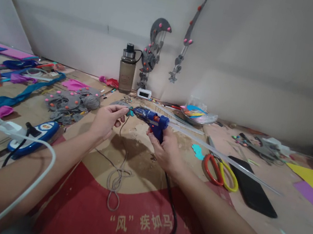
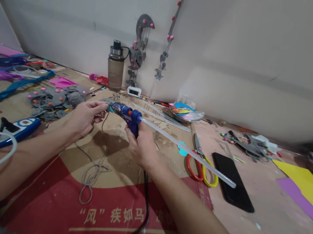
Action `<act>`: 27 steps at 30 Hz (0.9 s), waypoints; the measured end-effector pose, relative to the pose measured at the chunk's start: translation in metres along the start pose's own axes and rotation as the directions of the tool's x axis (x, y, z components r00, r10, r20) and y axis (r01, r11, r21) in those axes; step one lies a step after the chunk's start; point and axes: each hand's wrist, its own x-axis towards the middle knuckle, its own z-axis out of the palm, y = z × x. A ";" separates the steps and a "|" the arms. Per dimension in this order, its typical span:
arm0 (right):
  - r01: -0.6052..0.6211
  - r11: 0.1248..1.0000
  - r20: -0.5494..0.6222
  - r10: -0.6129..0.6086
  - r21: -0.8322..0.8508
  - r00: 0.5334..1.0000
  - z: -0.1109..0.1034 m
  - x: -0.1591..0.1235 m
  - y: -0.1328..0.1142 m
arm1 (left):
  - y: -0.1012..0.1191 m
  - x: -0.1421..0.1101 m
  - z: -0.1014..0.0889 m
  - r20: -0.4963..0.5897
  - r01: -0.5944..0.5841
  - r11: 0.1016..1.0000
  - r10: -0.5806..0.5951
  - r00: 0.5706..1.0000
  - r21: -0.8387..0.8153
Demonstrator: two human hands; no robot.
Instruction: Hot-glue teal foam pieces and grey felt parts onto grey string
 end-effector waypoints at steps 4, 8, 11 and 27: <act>0.011 1.000 -0.006 -0.011 -0.015 1.000 0.000 0.000 -0.002 | 0.001 -0.001 0.001 -0.014 0.004 1.000 -0.003 1.000 0.009; 0.005 1.000 0.003 -0.005 -0.004 1.000 0.000 0.000 -0.001 | 0.001 0.000 0.001 -0.019 0.019 1.000 -0.019 1.000 -0.015; -0.006 1.000 0.007 0.006 0.028 1.000 -0.001 -0.001 0.000 | 0.002 0.000 0.000 -0.009 0.031 0.999 -0.032 0.999 -0.035; -0.046 0.987 0.035 0.041 0.152 0.999 -0.002 -0.002 -0.003 | 0.001 0.001 0.000 -0.012 0.033 0.998 -0.033 0.999 -0.044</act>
